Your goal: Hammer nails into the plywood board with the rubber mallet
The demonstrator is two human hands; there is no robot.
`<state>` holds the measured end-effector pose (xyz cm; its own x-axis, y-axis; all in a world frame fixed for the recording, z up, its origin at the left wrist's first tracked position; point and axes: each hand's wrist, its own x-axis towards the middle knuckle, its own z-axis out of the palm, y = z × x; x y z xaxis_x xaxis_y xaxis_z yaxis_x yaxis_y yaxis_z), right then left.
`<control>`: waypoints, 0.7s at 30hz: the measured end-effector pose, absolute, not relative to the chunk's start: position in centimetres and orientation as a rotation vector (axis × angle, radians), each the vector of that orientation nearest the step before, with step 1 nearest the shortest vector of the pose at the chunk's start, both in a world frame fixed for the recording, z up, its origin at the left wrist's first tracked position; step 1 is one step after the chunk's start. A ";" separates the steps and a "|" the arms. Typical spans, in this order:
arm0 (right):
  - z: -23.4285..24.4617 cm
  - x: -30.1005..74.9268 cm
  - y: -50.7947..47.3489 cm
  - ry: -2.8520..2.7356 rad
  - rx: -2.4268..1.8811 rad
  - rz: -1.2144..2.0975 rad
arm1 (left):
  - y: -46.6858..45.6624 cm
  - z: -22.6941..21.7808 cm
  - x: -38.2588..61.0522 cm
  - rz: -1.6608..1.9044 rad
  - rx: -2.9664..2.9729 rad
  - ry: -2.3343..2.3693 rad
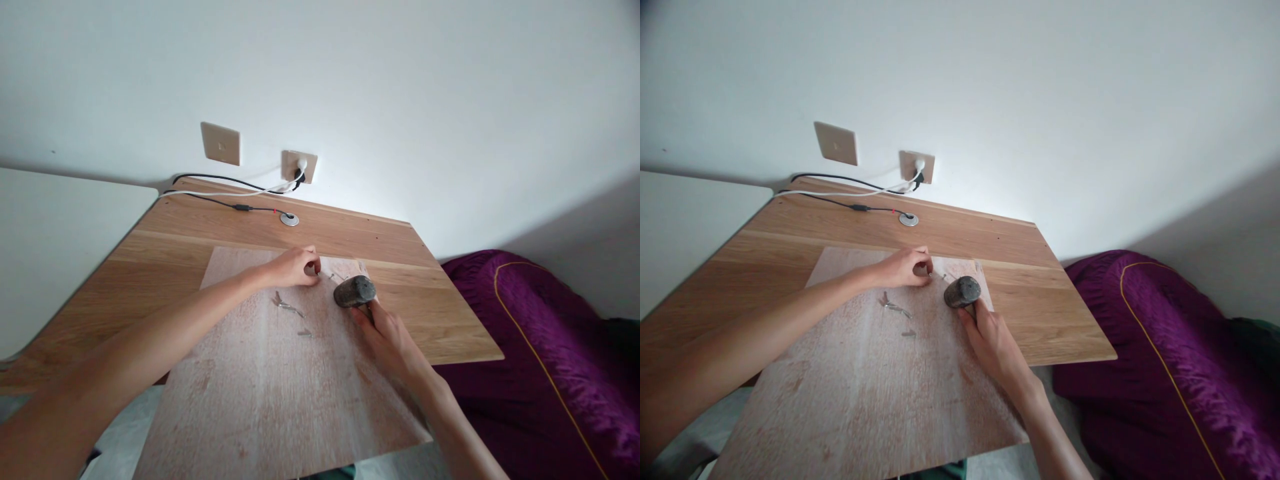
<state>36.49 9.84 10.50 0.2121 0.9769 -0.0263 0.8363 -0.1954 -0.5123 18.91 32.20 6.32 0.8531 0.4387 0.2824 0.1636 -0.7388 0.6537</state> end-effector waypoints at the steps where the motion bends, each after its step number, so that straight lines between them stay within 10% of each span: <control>1: 10.6 36.5 10.0 -1.691 -2.092 0.486 | 32.3 6.3 18.9 0.554 2.380 0.433; 21: 13.0 35.5 15.2 -1.784 -2.060 0.249 | 32.7 6.1 18.8 0.505 2.356 0.380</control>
<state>35.46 15.17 13.03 0.1688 0.9777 0.1250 0.9059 -0.1038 -0.4106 18.83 32.74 6.08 0.8817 0.3991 0.2517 0.1319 -0.7207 0.6806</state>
